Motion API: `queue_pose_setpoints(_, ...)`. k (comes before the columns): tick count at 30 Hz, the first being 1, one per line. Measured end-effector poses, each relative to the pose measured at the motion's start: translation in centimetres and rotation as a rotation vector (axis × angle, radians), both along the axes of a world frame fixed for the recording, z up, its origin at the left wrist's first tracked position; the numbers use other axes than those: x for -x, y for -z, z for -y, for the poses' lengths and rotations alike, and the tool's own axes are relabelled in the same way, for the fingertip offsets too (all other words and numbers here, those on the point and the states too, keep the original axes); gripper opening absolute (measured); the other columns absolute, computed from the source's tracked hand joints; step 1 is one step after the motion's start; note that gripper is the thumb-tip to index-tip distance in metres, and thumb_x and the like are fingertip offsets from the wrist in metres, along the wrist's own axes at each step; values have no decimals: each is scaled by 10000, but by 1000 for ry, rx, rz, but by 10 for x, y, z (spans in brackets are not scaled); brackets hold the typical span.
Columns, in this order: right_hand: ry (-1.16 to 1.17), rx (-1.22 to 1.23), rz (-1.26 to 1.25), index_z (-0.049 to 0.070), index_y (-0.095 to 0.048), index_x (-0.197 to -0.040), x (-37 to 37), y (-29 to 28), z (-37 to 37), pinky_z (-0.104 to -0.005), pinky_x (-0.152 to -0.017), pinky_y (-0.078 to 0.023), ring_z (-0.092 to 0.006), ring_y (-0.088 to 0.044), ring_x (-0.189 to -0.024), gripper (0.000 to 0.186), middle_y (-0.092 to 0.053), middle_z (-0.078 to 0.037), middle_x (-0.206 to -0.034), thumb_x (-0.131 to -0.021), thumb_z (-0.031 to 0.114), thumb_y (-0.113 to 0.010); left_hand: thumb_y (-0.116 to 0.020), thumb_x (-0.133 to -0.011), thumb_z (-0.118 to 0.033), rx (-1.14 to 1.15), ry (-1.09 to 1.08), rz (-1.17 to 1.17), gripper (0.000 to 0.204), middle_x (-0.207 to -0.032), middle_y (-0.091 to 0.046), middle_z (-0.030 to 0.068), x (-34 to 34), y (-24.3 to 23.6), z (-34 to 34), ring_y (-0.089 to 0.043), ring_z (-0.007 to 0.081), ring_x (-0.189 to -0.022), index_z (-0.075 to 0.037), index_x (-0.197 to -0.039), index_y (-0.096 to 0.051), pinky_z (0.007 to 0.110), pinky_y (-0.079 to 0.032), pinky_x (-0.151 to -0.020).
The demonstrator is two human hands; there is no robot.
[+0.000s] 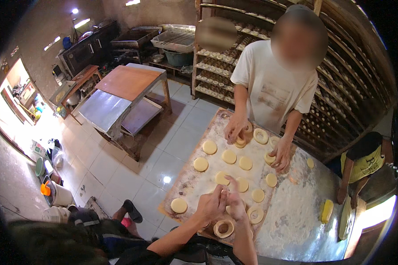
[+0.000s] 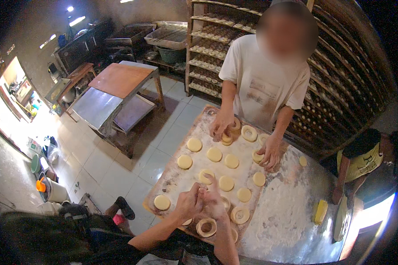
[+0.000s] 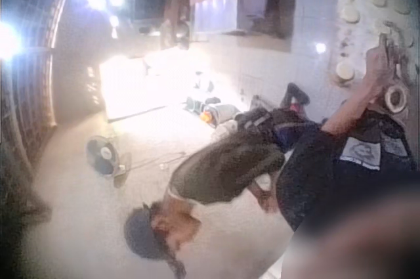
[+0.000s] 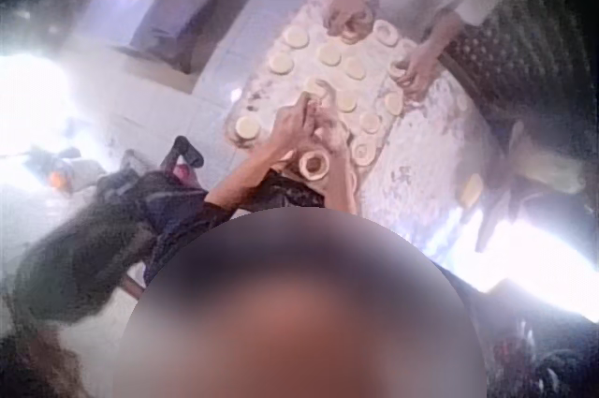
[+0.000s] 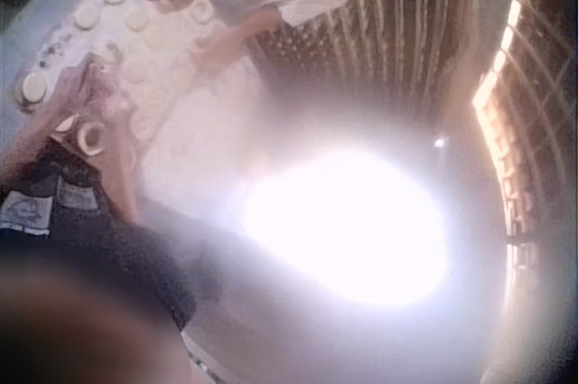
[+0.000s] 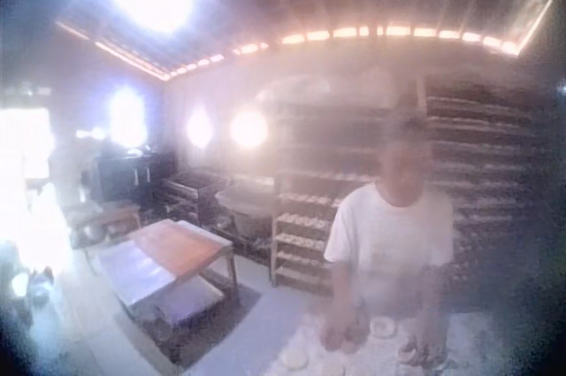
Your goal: The person shapes small dough pieces into rings by hand and places them on a floured wooden board. Other workers nearby also shape dough and arrange trays on racks.
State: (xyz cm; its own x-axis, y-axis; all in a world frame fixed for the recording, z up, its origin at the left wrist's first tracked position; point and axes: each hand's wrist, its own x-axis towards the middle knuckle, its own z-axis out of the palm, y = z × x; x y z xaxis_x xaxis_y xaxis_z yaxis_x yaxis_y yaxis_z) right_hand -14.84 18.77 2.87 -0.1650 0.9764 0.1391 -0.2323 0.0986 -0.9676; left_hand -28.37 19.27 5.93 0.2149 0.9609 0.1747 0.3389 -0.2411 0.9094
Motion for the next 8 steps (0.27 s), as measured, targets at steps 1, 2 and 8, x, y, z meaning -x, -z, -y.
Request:
queue_pose_setpoints(1, 60, -34, 125, 123, -378, -1408, 4, -5, -1, -307, -601, -511, -189, -622, -743, 822, -598, -107, -1042, -921, 785, -344, -431, -1067, -282, 12, -16, -4, 232, -711, -657, 180, 5, 0, -6, -672, 413, -677, -92, -1125, -551, 474, -511, -578)
queue_pose_setpoints(2, 109, -28, 156, 121, -362, -1414, 8, -10, -3, -303, -581, -508, -190, -623, -714, 820, -621, -112, -985, -920, 777, -355, -432, -1069, -292, 39, -27, -12, 246, -729, -654, 193, 10, 1, -9, -671, 426, -695, -92, -1134, -559, 471, -506, -584)
queue_pose_setpoints(8, 41, 35, 245, 85, -252, -1518, 39, -9, -27, -186, -529, -408, -146, -538, -526, 828, -588, -62, -632, -966, 664, -466, -425, -1063, -356, -20, -52, -127, 292, -681, -664, 168, 35, 15, -26, -663, 426, -656, -117, -1208, -511, 476, -520, -573)
